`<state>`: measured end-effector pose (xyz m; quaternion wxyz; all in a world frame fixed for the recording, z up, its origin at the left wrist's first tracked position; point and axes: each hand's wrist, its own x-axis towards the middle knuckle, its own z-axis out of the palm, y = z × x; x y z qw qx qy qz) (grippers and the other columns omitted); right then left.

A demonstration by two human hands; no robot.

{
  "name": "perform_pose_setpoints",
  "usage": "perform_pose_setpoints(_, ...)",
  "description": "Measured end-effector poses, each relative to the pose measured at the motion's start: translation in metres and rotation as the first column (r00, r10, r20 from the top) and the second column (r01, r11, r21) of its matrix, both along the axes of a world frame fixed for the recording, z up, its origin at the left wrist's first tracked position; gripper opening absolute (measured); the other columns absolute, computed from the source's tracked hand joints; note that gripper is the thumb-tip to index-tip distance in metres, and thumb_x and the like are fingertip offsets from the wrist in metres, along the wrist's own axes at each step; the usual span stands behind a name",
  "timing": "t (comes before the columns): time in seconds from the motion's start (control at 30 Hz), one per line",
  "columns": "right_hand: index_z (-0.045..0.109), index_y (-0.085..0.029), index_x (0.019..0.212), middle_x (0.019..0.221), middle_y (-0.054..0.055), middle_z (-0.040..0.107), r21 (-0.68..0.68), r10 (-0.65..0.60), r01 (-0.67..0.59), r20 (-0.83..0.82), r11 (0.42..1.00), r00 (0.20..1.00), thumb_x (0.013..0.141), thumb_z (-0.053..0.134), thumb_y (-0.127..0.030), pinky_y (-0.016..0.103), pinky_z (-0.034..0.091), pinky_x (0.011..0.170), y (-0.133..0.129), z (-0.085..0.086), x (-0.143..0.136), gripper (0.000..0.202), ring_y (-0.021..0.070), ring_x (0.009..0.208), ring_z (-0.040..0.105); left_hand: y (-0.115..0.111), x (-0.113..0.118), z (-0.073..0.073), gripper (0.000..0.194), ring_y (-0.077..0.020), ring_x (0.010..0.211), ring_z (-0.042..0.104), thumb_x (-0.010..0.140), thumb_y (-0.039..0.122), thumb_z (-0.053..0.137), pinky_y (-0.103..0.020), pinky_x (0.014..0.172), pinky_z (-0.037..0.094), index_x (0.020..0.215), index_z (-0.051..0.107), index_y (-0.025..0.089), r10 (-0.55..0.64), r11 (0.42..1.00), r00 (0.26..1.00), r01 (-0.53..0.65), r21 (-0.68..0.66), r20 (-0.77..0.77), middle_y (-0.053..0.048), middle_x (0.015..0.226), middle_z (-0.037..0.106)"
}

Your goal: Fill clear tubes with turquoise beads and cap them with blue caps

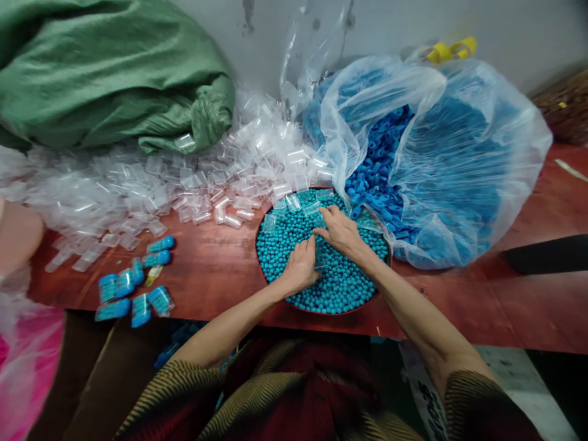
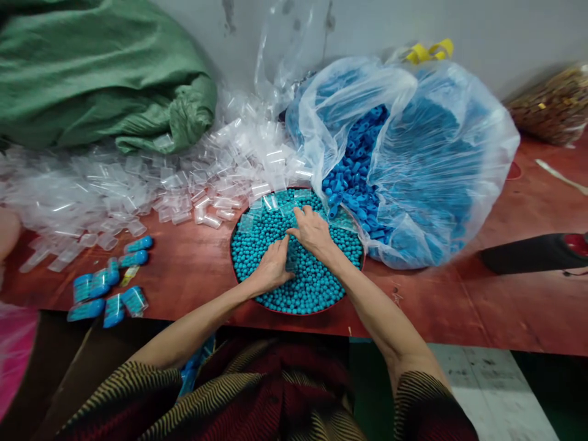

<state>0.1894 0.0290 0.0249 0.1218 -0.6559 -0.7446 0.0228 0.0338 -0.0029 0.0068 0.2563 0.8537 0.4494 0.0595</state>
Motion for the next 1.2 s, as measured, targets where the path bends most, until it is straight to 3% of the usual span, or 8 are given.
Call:
perform_pose_setpoints(0.1, 0.054, -0.012, 0.115, 0.107, 0.017, 0.058, -0.081, -0.015, 0.02, 0.067, 0.997, 0.998, 0.088, 0.051, -0.026, 0.035, 0.046, 0.074, 0.016, -0.003, -0.004, 0.031, 0.0273, 0.091, 0.059, 0.0, -0.001, 0.001, 0.067, -0.0279, 0.116, 0.045, 0.065, 0.019, 0.064, -0.043, 0.096, 0.043, 0.126, 0.036, 0.012, -0.015, 1.0, 1.0, 0.016, -0.017, 0.027, -0.014, 0.122, 0.048)
perform_pose_setpoints(0.2, 0.053, -0.012, 0.119, 0.105, 0.015, 0.057, -0.007, 0.011, -0.011, -0.108, 1.0, 0.994, 0.09, 0.042, -0.02, 0.035, 0.046, 0.08, 0.016, -0.013, 0.001, 0.031, 0.0249, 0.093, 0.058, -0.003, -0.003, -0.002, 0.052, -0.0294, 0.119, 0.045, 0.067, 0.019, 0.06, -0.045, 0.097, 0.042, 0.116, 0.042, 0.013, -0.025, 0.999, 0.999, 0.024, 0.033, 0.034, -0.015, 0.123, 0.048)
perform_pose_setpoints(0.37, 0.06, -0.019, 0.114, 0.1, 0.009, 0.06, 0.088, 0.249, -0.235, -0.45, 0.968, 0.857, 0.086, 0.05, -0.021, 0.036, 0.048, 0.087, -0.007, -0.031, 0.015, 0.03, 0.0208, 0.095, 0.058, -0.007, -0.007, -0.011, 0.057, -0.0414, 0.141, 0.009, 0.065, 0.018, 0.065, -0.059, 0.108, 0.025, 0.116, 0.04, 0.011, -0.119, 0.966, 0.992, 0.105, 0.234, 0.045, -0.025, 0.149, 0.016)
perform_pose_setpoints(0.5, 0.061, -0.021, 0.117, 0.104, 0.007, 0.068, -0.03, 0.243, -0.313, -0.56, 0.949, 0.792, 0.086, 0.046, -0.018, 0.036, 0.049, 0.089, -0.023, -0.04, 0.016, 0.035, 0.0197, 0.096, 0.063, -0.003, -0.011, -0.017, 0.06, -0.0404, 0.141, 0.012, 0.066, 0.018, 0.064, -0.058, 0.107, 0.028, 0.119, 0.038, 0.011, -0.186, 0.954, 0.981, 0.165, 0.249, 0.061, -0.025, 0.149, 0.019)
perform_pose_setpoints(0.67, 0.062, -0.021, 0.117, 0.113, 0.006, 0.068, -0.153, 0.215, -0.292, -0.385, 0.944, 0.897, 0.084, 0.04, -0.012, 0.035, 0.048, 0.092, -0.033, -0.033, 0.016, 0.041, 0.0207, 0.104, 0.062, 0.002, -0.011, -0.016, 0.078, -0.0325, 0.129, 0.039, 0.067, 0.021, 0.062, -0.05, 0.102, 0.038, 0.134, 0.024, 0.014, -0.176, 0.973, 0.981, 0.161, 0.163, 0.077, -0.018, 0.135, 0.042)
perform_pose_setpoints(0.8, 0.055, -0.016, 0.124, 0.117, 0.013, 0.064, -0.037, -0.056, 0.051, -0.159, 0.998, 0.986, 0.091, 0.039, -0.025, 0.037, 0.047, 0.091, -0.022, -0.014, 0.021, 0.038, 0.0252, 0.108, 0.059, 0.007, -0.008, -0.012, 0.099, -0.0346, 0.134, 0.032, 0.063, 0.02, 0.066, -0.051, 0.103, 0.037, 0.142, 0.008, 0.015, -0.139, 0.99, 0.986, 0.136, 0.039, 0.088, -0.021, 0.145, 0.03)
perform_pose_setpoints(0.93, 0.047, -0.014, 0.13, 0.117, 0.02, 0.058, -0.118, -0.302, 0.303, 0.025, 0.946, 0.953, 0.088, 0.049, -0.038, 0.04, 0.048, 0.083, 0.008, -0.004, 0.032, 0.048, 0.0318, 0.104, 0.06, 0.012, -0.007, -0.007, 0.108, -0.0375, 0.139, 0.02, 0.055, 0.02, 0.074, -0.05, 0.109, 0.029, 0.142, 0.011, 0.01, -0.126, 0.99, 0.989, 0.13, -0.049, 0.072, -0.026, 0.15, 0.018)
perform_pose_setpoints(1.2, 0.054, -0.014, 0.125, 0.103, 0.007, 0.068, -0.389, -0.147, 0.046, -0.234, 0.92, 0.961, 0.08, 0.062, -0.027, 0.024, 0.047, 0.077, 0.032, -0.001, 0.044, 0.047, 0.0184, 0.091, 0.063, 0.014, -0.01, 0.001, 0.087, -0.033, 0.126, 0.039, 0.059, 0.023, 0.07, -0.048, 0.102, 0.037, 0.135, 0.028, 0.011, -0.133, 0.991, 0.99, 0.132, 0.011, 0.041, -0.018, 0.133, 0.043)
